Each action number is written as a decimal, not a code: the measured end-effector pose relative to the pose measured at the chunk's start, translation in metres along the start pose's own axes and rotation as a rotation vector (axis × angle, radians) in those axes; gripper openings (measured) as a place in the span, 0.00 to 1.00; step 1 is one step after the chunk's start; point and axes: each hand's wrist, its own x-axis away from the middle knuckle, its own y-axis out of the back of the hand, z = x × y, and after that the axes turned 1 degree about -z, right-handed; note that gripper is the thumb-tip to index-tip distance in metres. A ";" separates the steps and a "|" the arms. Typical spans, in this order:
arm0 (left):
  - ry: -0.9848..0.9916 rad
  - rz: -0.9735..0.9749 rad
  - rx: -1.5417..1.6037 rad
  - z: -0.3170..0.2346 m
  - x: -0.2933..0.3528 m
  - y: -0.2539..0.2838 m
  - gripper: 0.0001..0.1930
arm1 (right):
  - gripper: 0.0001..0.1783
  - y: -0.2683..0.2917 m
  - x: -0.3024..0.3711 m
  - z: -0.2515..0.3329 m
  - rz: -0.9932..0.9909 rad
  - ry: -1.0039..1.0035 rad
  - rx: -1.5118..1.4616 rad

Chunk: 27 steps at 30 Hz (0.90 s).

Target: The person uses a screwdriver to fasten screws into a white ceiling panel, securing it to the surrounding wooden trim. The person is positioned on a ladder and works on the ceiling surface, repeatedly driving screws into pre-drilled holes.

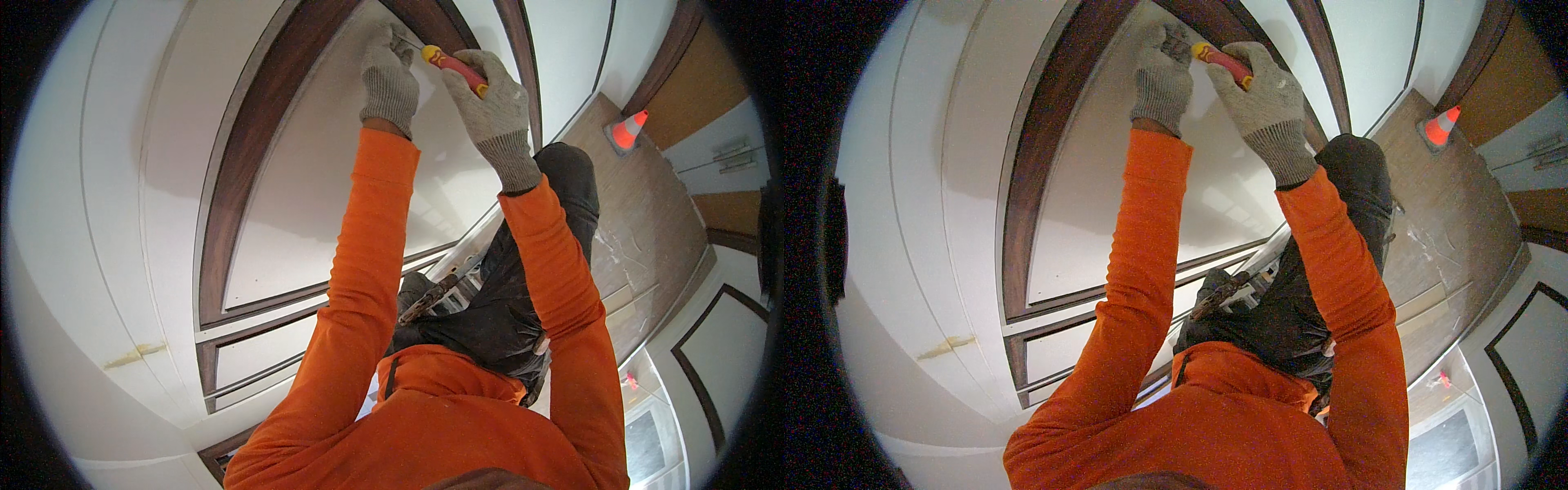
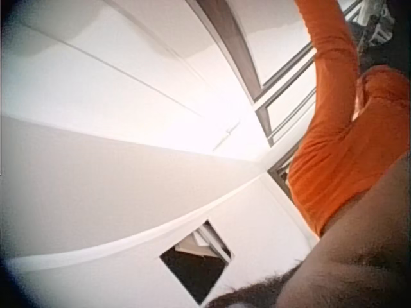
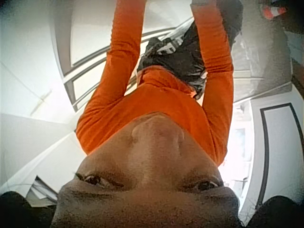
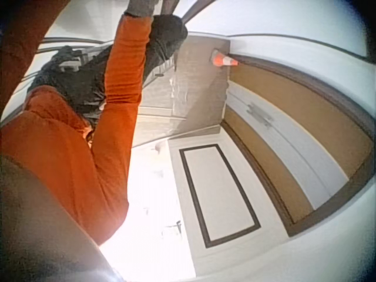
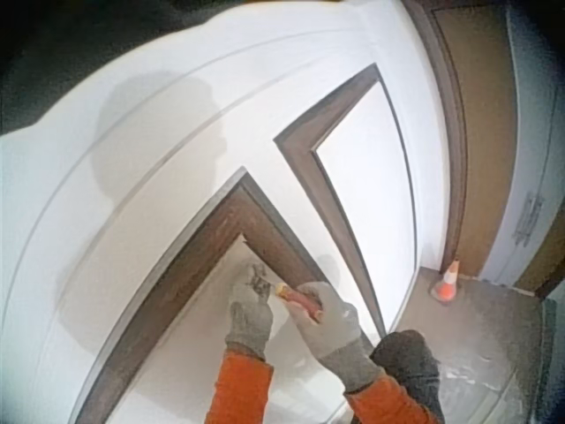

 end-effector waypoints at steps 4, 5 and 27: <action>-0.356 0.071 -0.530 0.002 -0.006 0.009 0.11 | 0.26 0.001 -0.004 0.008 -0.002 0.010 0.001; -0.454 0.118 -0.692 0.002 -0.011 0.016 0.10 | 0.26 -0.001 -0.005 0.008 -0.008 0.008 0.014; -0.286 0.276 -0.437 0.006 -0.009 0.003 0.12 | 0.27 0.008 -0.020 0.019 -0.016 0.034 0.098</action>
